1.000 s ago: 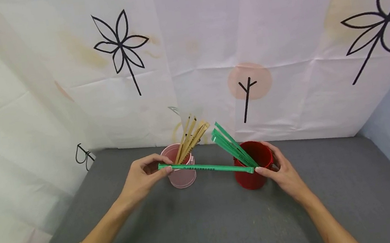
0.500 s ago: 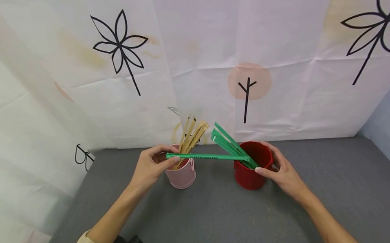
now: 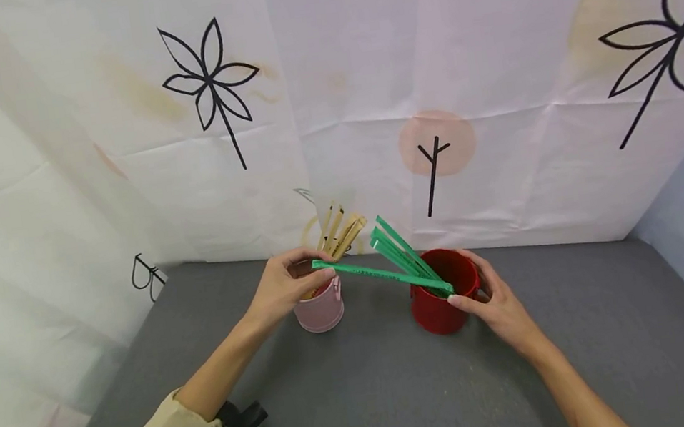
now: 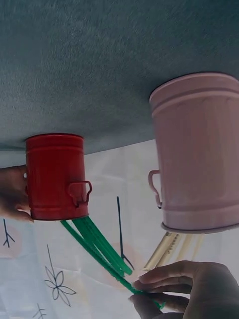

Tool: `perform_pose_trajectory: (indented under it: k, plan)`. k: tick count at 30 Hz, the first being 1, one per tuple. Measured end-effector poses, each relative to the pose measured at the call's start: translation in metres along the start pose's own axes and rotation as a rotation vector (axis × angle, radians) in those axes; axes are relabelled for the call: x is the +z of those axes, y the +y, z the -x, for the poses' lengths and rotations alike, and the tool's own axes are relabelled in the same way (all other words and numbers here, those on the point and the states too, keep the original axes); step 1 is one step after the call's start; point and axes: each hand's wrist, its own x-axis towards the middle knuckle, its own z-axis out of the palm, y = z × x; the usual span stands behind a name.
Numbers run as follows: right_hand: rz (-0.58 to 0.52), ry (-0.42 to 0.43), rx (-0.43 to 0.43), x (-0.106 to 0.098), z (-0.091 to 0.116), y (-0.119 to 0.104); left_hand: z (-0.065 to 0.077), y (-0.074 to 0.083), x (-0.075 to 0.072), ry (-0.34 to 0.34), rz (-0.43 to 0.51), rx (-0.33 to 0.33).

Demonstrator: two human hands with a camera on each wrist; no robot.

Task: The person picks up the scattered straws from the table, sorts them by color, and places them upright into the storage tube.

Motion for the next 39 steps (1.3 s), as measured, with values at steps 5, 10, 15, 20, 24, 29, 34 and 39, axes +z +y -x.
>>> perform_pose_trajectory:
  k: [5, 10, 15, 20, 24, 29, 34, 39]
  plan:
    - [-0.002, -0.001, -0.006, 0.000, 0.001, 0.000, -0.009, 0.000, 0.008, -0.038, 0.005, 0.053]
    - [-0.007, -0.003, -0.007, -0.001, 0.001, 0.001, -0.019, 0.000, 0.019, -0.055, 0.048, 0.041]
    - [-0.004, -0.006, 0.004, -0.001, 0.000, 0.003, -0.026, -0.003, 0.029, -0.070, 0.128, 0.028]
    - [-0.004, -0.010, -0.005, 0.001, 0.001, 0.002, -0.031, -0.007, 0.041, -0.087, 0.163, 0.037]
    - [-0.008, -0.017, -0.011, 0.002, 0.002, 0.001, -0.033, -0.011, 0.050, -0.054, 0.148, 0.019]
    - [0.003, -0.009, 0.004, 0.001, 0.002, 0.001, -0.038, -0.012, 0.060, -0.031, 0.126, 0.004]
    - [0.014, -0.008, 0.019, -0.001, 0.001, 0.002, -0.043, -0.013, 0.067, -0.028, 0.125, -0.014]
    - [0.029, -0.005, 0.021, -0.002, -0.001, 0.003, -0.049, -0.015, 0.073, -0.040, 0.144, -0.024]
